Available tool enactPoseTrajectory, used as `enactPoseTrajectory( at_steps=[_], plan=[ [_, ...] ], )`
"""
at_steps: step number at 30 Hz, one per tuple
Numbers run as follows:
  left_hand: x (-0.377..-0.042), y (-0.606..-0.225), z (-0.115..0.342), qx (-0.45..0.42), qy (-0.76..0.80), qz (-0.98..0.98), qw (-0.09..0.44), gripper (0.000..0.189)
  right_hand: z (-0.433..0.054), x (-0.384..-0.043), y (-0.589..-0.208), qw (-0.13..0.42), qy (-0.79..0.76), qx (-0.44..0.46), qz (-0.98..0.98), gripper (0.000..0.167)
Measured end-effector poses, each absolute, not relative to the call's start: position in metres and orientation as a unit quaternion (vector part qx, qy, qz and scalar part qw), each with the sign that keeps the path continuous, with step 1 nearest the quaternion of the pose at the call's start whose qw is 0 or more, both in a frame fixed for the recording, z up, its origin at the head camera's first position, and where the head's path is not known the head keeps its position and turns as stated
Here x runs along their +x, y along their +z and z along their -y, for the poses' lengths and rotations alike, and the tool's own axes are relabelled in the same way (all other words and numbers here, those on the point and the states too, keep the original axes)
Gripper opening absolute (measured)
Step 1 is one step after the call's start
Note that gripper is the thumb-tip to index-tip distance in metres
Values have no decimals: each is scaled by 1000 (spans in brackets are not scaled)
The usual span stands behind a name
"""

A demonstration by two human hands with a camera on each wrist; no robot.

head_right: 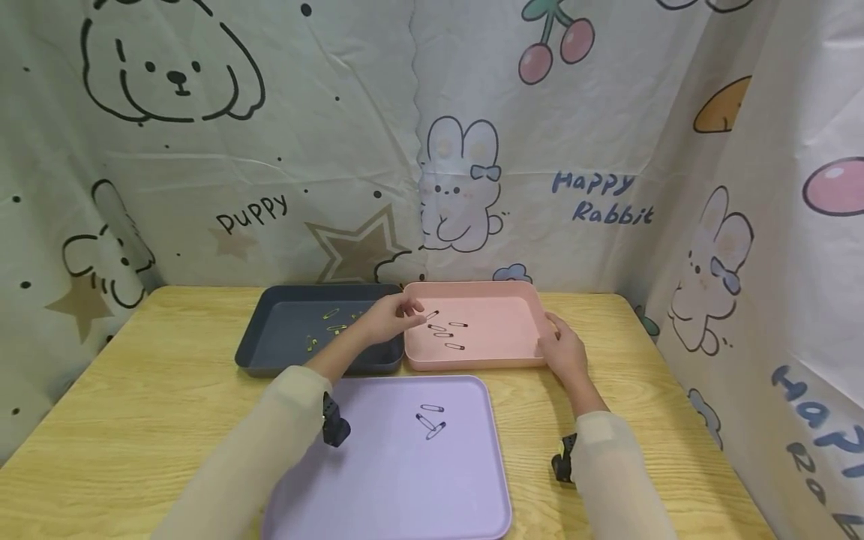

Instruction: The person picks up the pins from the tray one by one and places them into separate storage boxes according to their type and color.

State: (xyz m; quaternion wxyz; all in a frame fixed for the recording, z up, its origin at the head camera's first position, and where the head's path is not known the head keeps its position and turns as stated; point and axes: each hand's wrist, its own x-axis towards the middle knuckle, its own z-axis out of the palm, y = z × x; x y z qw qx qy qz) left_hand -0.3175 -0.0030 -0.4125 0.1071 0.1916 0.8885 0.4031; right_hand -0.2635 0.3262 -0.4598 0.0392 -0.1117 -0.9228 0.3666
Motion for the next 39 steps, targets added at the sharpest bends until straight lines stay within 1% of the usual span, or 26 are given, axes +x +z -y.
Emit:
enactPoseTrajectory(
  at_steps=[10,21,28,39],
  plan=[
    [-300,-406,11,231,393,-884,103,25,-325,-263,-458,31,366,-116,923,56],
    [-282,-409,16,250,384,-881,116,26,-324,-262,-455,45,345,-100,932,55],
    [-268,-410,24,269,369,-880,133,26,-324,-262,-455,49,336,-101,935,55],
    [-245,-412,31,346,309,-877,126,21,-327,-263,-459,58,337,-98,935,54]
  ],
)
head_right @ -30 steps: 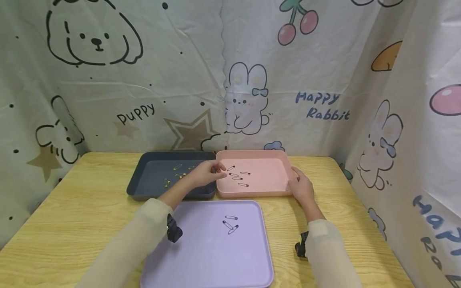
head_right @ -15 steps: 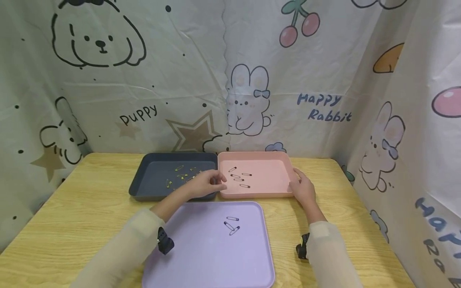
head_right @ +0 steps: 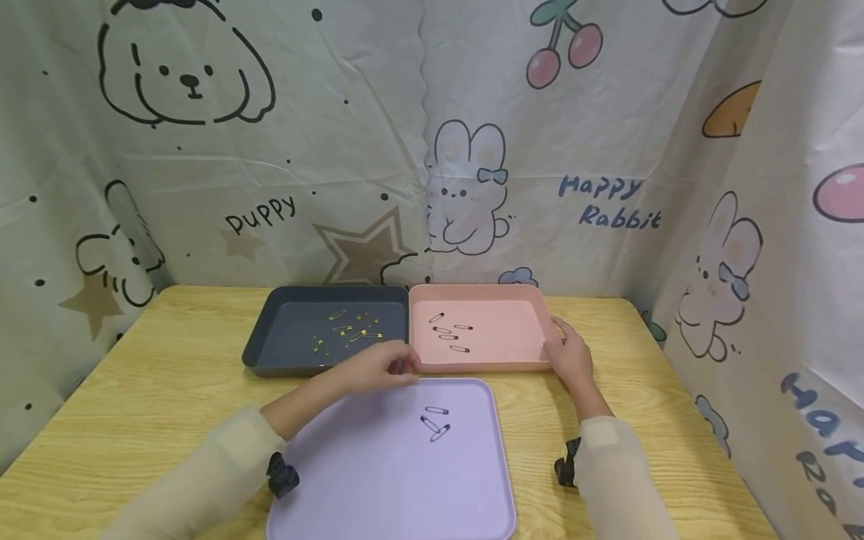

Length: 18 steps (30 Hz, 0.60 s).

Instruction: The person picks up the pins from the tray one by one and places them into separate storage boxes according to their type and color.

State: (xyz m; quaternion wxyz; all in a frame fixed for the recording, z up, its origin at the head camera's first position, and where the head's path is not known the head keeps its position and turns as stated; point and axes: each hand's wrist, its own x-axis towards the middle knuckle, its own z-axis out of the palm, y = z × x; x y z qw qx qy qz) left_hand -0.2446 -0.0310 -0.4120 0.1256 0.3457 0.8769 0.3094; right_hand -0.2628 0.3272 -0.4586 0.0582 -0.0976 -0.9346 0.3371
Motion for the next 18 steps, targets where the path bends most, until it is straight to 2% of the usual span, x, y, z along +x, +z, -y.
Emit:
enactPoseTrajectory(
  at_steps=[7,18],
  plan=[
    [-227,-423,26,379,226,-885,152,16,-325,-261,-456,59,335,-94,936,54],
    [-215,-444,20,416,146,-889,122,8,-325,-262,-457,50,340,-104,933,55]
  ],
)
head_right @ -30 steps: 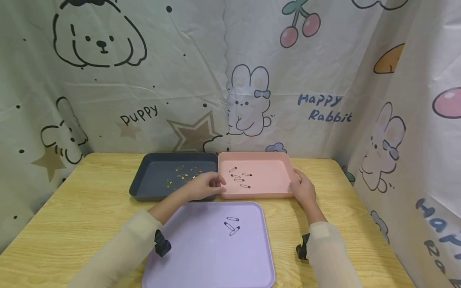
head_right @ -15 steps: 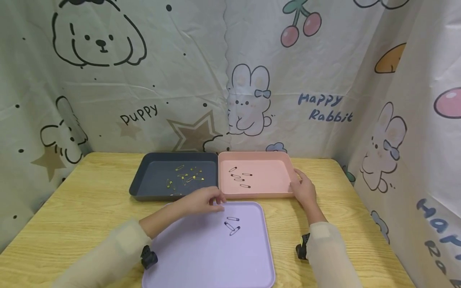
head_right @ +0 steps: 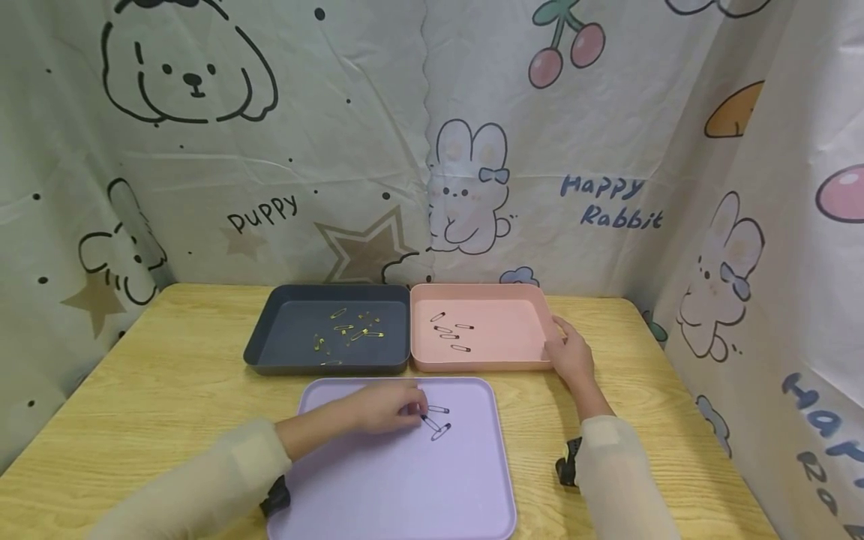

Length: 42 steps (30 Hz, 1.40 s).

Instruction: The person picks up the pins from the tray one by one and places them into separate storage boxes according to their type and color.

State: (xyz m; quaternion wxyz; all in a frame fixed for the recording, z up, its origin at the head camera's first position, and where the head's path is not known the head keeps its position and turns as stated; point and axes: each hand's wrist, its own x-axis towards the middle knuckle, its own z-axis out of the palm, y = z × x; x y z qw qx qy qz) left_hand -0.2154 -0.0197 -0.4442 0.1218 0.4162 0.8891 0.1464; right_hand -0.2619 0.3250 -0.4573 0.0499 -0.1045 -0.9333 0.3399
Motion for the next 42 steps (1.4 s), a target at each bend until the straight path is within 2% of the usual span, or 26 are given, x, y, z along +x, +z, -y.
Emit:
enactPoseTrajectory(
  at_steps=[12,28,42],
  plan=[
    [-215,-448,12,400,133,-899,120,3,-325,-262,-457,48,334,-106,935,55],
    [-222,-442,13,362,217,-886,192,4,-325,-264,-458,47,338,-112,933,55],
    [-249,-406,13,322,305,-879,177,5,-326,-263,-457,47,342,-107,933,54]
  ],
)
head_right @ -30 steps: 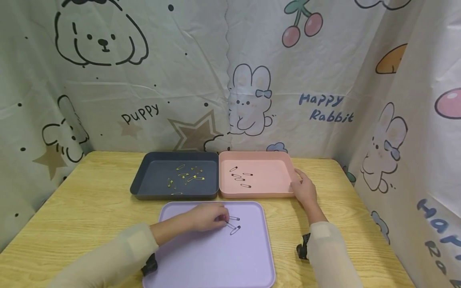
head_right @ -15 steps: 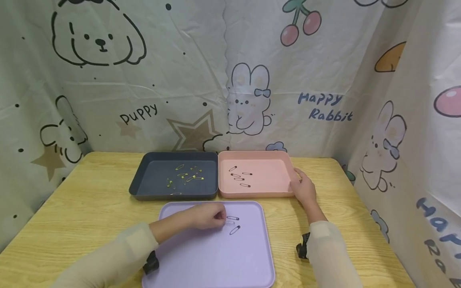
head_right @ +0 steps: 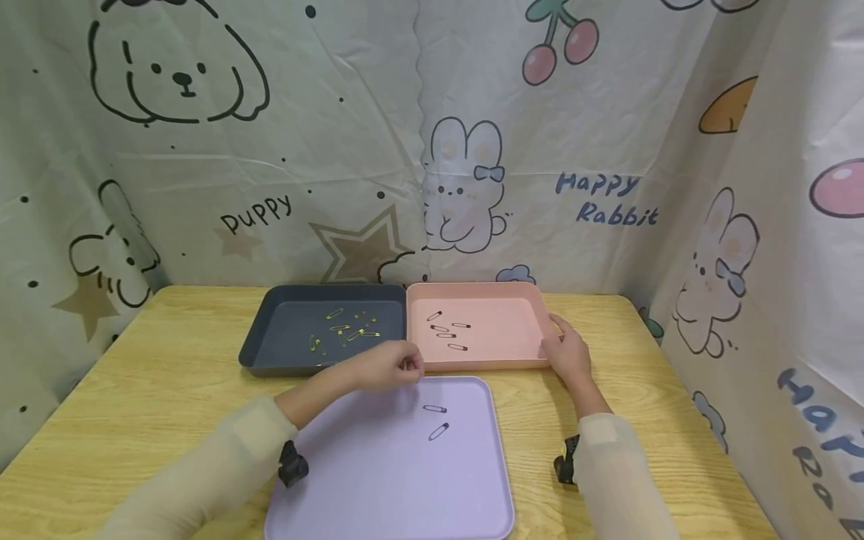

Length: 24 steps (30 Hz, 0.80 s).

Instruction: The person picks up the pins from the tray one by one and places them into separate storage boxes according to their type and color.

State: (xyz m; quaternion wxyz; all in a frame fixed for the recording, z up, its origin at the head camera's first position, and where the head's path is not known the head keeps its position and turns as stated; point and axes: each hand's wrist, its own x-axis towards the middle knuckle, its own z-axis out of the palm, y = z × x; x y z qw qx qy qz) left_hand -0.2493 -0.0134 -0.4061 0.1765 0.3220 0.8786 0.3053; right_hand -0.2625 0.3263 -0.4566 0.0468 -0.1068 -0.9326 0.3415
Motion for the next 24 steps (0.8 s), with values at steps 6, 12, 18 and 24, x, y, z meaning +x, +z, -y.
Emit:
enactPoseTrajectory(
  at_steps=[6,12,18,24],
  plan=[
    [-268,-399,6,309,301,-891,145,5,-328,-263,-457,52,338,-105,934,54],
    [-285,-395,-11,308,307,-891,128,5,-329,-263,-458,53,337,-108,934,54],
    [-295,-395,-31,315,311,-891,106,8,-328,-263,-460,50,341,-105,933,54],
    [-300,-397,-47,303,314,-893,108,8,-328,-263,-459,49,348,-102,931,54]
  ],
)
